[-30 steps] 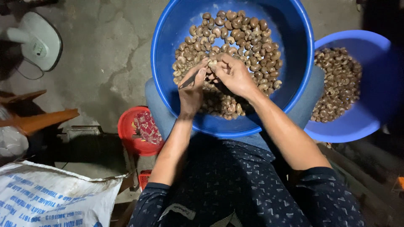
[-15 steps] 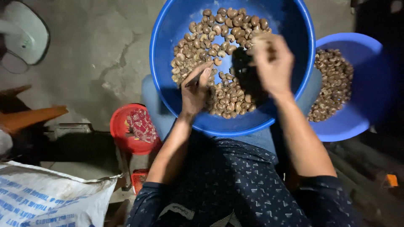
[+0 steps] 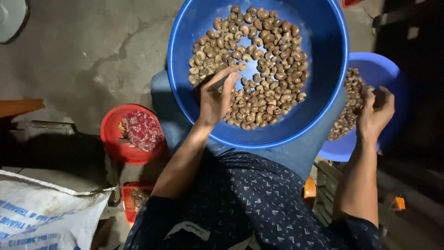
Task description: The person sits with a large blue basin of cashew nuts on their lap and uses a knife to peel the outer skin off the nuts. They transfer the peeled nuts into a smaller blue basin to the right. At one point, they briefly interact with a smartphone placed on a nearby sack before resuming the peeling task.
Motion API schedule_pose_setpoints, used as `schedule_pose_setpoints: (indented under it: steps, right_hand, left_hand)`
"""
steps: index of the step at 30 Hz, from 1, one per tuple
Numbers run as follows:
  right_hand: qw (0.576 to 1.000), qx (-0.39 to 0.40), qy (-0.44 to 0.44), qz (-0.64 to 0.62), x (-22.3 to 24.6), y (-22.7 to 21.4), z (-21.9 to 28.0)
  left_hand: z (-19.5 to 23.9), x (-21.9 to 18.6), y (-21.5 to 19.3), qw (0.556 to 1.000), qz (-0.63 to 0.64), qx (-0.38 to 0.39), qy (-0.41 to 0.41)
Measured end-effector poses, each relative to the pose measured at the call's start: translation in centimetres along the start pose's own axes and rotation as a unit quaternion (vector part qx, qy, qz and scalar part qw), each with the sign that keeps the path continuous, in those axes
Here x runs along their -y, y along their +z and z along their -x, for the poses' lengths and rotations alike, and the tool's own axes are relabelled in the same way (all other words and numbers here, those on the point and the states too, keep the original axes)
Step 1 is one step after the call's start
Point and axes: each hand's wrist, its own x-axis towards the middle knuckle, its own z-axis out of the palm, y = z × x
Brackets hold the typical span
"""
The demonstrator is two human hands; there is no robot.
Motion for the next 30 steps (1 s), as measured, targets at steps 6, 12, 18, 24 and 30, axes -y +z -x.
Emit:
schedule_pose_setpoints:
  steps: [6, 12, 18, 24, 30]
  right_hand:
    - [0.997, -0.04, -0.057, -0.042, 8.6, 1.2, -1.9]
    - [0.978, 0.135, -0.158, -0.029, 24.4, 7.0, -3.7]
    - [0.901, 0.303, -0.307, 0.046, 30.6, 18.3, 0.0]
    - [0.856, 0.356, -0.328, 0.181, 26.4, 25.9, 4.0]
    - [0.844, 0.429, -0.26, 0.188, 25.7, 22.3, 1.7]
  left_hand:
    - [2.0, 1.4, -1.8, 0.996, -0.06, 0.002, 0.068]
    - [3.5, 1.1, -3.5, 0.978, -0.142, -0.06, 0.139]
    - [3.2, 2.0, -4.1, 0.967, -0.167, -0.148, 0.126]
    - [2.8, 2.2, -3.6, 0.966, -0.169, -0.143, 0.132]
    - [2.7, 2.6, -3.7, 0.971, -0.168, -0.125, 0.118]
